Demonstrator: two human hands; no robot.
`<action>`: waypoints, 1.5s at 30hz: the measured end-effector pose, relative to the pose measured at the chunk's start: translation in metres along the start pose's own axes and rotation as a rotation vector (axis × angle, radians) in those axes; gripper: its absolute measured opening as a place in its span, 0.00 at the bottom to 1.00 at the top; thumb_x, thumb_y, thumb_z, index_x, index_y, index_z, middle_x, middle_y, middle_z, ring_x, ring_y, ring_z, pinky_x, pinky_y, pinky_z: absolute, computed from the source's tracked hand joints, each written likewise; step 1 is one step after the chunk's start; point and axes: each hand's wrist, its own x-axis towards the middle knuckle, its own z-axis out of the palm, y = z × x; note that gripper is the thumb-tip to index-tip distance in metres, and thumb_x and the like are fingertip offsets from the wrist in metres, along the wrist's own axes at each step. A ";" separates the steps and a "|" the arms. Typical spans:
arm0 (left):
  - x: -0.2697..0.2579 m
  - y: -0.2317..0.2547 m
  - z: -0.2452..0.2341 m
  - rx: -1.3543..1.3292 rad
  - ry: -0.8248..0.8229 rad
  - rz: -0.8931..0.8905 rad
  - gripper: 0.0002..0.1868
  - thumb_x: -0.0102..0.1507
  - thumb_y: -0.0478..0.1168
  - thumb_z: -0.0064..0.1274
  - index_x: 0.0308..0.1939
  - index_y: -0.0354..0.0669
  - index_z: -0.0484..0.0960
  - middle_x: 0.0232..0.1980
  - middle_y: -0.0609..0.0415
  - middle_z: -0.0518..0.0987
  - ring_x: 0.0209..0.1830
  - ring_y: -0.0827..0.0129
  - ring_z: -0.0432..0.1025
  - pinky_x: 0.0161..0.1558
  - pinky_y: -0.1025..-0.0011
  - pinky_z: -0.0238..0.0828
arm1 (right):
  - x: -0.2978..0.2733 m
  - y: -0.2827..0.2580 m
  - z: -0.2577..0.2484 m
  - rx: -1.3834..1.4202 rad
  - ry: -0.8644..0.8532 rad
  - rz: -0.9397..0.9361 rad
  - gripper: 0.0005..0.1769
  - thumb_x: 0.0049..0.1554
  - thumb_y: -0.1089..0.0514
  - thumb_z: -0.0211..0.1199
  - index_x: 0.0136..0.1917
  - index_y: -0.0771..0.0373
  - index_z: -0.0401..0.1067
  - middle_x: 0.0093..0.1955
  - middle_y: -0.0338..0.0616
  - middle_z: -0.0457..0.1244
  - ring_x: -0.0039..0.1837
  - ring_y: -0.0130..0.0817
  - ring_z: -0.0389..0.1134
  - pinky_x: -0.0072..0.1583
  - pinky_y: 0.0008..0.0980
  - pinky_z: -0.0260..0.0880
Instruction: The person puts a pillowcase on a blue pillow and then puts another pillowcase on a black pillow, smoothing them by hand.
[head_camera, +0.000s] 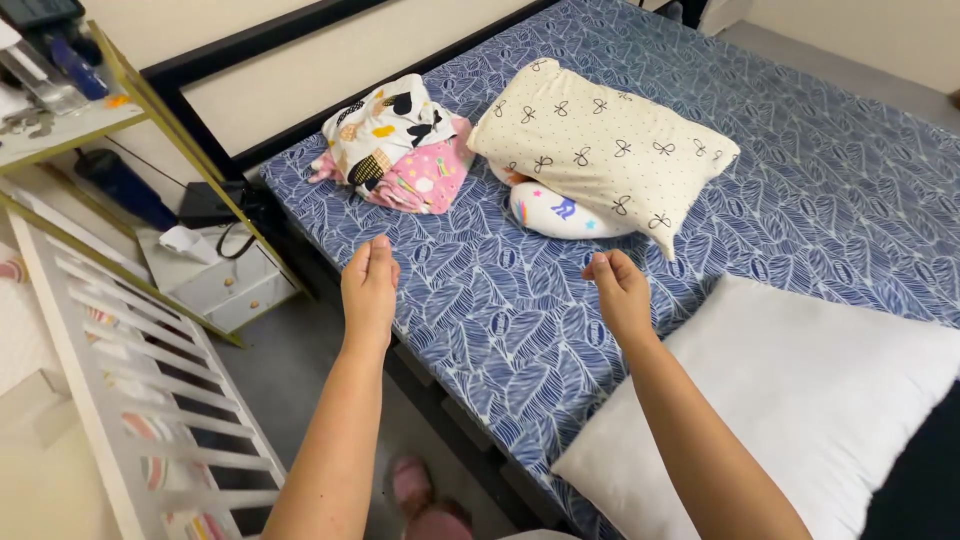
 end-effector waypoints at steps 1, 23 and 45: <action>0.015 -0.007 -0.003 -0.008 -0.003 0.003 0.23 0.74 0.51 0.42 0.27 0.41 0.67 0.23 0.62 0.64 0.22 0.81 0.54 0.24 0.76 0.49 | 0.008 0.006 0.008 0.012 0.006 -0.004 0.17 0.68 0.50 0.54 0.44 0.65 0.72 0.42 0.38 0.68 0.46 0.23 0.65 0.52 0.26 0.65; 0.300 -0.105 0.003 -0.159 -0.277 -0.075 0.20 0.74 0.49 0.43 0.30 0.43 0.68 0.24 0.65 0.60 0.23 0.81 0.53 0.26 0.76 0.50 | 0.145 0.046 0.158 -0.077 0.301 0.074 0.17 0.68 0.51 0.54 0.44 0.65 0.72 0.41 0.38 0.67 0.44 0.23 0.61 0.50 0.25 0.63; 0.551 -0.195 -0.025 -0.024 -0.315 0.077 0.22 0.76 0.48 0.44 0.31 0.38 0.70 0.24 0.60 0.67 0.24 0.79 0.60 0.29 0.77 0.58 | 0.343 0.090 0.326 -0.004 0.363 0.107 0.18 0.69 0.51 0.53 0.43 0.63 0.71 0.41 0.35 0.67 0.46 0.21 0.62 0.53 0.25 0.62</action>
